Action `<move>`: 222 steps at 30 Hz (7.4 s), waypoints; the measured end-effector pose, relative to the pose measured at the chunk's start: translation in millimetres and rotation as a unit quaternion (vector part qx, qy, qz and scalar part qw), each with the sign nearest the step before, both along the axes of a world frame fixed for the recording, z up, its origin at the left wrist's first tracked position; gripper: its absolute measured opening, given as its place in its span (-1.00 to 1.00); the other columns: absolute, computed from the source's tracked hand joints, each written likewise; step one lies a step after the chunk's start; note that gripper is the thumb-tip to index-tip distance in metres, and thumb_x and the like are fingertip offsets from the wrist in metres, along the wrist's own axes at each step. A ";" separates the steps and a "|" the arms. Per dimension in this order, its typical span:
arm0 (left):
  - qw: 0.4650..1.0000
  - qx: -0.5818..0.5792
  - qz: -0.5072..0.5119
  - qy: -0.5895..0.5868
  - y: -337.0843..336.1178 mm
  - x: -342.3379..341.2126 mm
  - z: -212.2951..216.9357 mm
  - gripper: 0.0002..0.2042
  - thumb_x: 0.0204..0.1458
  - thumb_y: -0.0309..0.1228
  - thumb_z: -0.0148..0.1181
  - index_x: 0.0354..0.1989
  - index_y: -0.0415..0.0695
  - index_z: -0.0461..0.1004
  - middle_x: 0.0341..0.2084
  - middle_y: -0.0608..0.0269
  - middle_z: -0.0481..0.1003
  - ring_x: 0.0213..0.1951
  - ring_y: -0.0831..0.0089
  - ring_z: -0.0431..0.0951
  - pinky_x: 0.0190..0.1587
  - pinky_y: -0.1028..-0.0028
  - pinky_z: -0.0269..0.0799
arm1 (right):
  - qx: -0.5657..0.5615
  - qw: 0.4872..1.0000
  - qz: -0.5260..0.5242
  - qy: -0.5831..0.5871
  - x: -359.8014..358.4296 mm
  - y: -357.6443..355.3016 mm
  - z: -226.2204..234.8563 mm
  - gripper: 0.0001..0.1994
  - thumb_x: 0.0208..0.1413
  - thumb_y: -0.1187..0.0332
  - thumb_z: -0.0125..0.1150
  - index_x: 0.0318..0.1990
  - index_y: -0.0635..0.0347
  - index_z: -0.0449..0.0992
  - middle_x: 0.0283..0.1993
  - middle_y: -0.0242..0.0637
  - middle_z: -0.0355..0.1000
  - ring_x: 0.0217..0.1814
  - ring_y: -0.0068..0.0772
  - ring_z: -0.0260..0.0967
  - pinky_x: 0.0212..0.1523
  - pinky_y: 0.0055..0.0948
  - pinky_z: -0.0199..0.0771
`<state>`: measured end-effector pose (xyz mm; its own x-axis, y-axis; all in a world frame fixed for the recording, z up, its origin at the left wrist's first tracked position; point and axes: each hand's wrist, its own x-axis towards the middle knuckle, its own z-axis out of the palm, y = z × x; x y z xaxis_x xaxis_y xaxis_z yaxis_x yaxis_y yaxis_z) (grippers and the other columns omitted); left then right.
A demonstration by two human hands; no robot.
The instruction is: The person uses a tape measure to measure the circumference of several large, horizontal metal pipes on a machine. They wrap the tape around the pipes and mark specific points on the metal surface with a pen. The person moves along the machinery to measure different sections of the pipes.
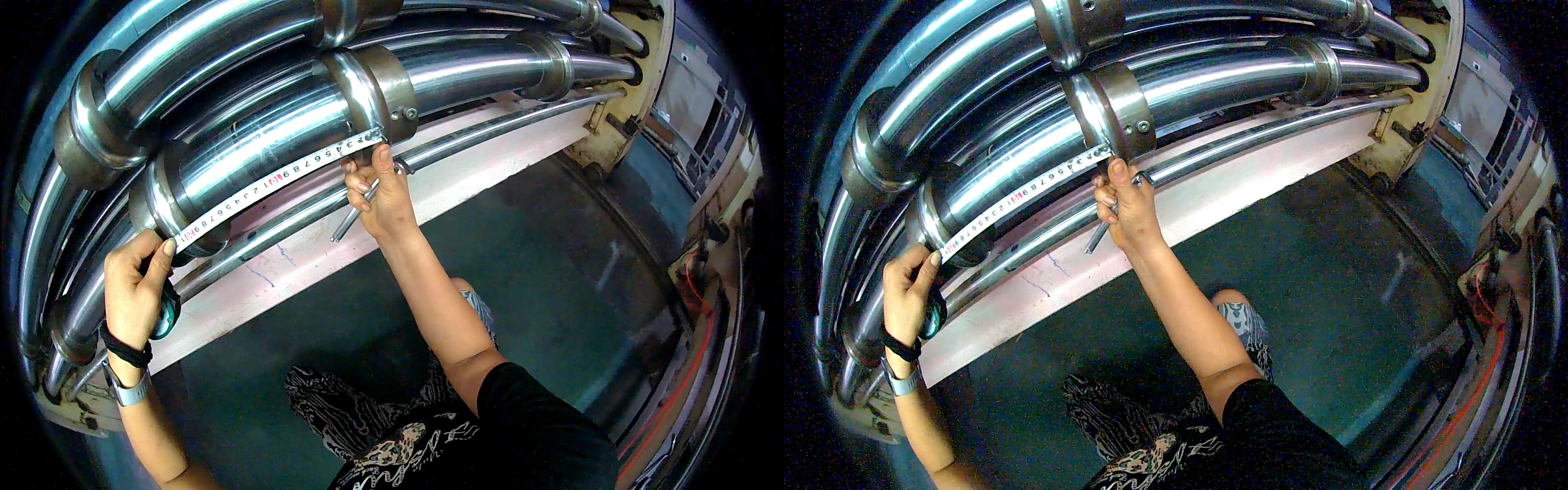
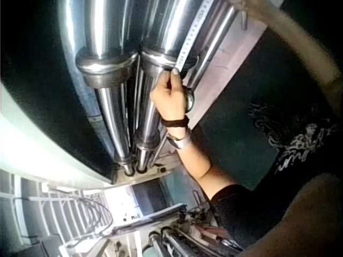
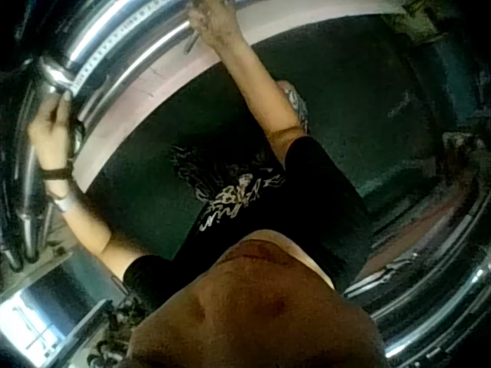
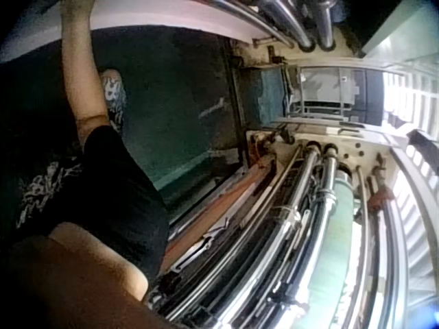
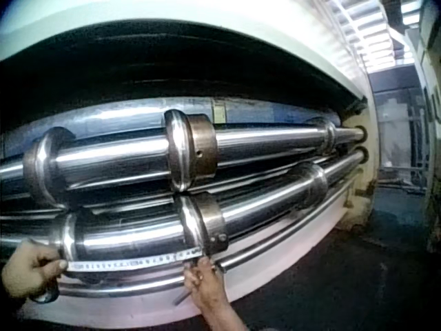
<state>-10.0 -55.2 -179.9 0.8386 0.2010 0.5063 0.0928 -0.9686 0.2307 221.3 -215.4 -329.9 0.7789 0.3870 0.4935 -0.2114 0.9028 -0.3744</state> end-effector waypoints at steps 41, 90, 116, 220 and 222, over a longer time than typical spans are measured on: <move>0.991 0.113 -0.024 -0.061 10.5 -5.7 -8.0 -0.78 -0.03 -0.39 0.06 -0.64 -0.22 0.31 -0.77 0.01 0.29 -0.66 0.12 0.35 -0.59 0.31 0.19 | -0.253 0.768 -0.544 -0.224 -19.4 -38.1 49.3 -0.83 0.14 0.30 0.03 -0.35 0.22 0.33 -0.53 -0.52 0.20 -0.55 -0.78 0.03 -0.55 -0.75 0.04; 0.993 0.107 0.005 -0.044 11.3 -6.1 -7.2 -0.76 -0.04 -0.34 0.04 -0.65 -0.21 0.33 -0.73 -0.03 0.32 -0.59 0.04 0.38 -0.54 0.22 0.21 | -0.141 0.863 -0.444 -0.198 -25.8 -40.6 33.7 -0.82 0.11 0.27 0.06 -0.32 0.18 0.28 -0.61 -0.48 0.16 -0.67 -0.77 0.02 -0.71 -0.75 -0.03; 0.999 0.031 0.032 -0.026 -3.7 -7.1 -2.0 -0.79 -0.08 -0.40 0.07 -0.64 -0.26 0.33 -0.76 -0.01 0.29 -0.67 0.10 0.31 -0.58 0.31 0.14 | -0.110 0.994 -0.018 -0.020 11.6 -8.9 -7.4 -0.53 -0.11 -0.07 0.17 -0.28 0.14 0.26 -0.45 -0.22 0.35 -0.70 -0.73 0.03 -0.81 -0.76 -0.09; 0.998 0.034 0.014 -0.056 -1.3 -2.4 -8.4 -0.76 -0.06 -0.43 0.08 -0.67 -0.29 0.26 -0.81 0.08 0.17 -0.72 0.37 0.15 -0.61 0.38 0.04 | -0.112 0.992 0.051 -0.042 11.0 -20.1 2.2 -0.44 -0.16 -0.16 0.11 -0.25 0.21 0.33 -0.38 -0.21 0.40 -0.59 -0.68 0.16 -0.83 -0.83 0.02; 0.998 0.019 0.026 -0.046 -3.9 -3.4 -6.7 -0.77 -0.06 -0.43 0.08 -0.66 -0.28 0.29 -0.82 0.09 0.21 -0.72 0.34 0.19 -0.61 0.38 0.06 | -0.104 0.992 0.054 -0.049 10.0 -19.6 2.3 -0.44 -0.17 -0.15 0.13 -0.26 0.20 0.33 -0.36 -0.21 0.40 -0.58 -0.70 0.16 -0.83 -0.84 0.01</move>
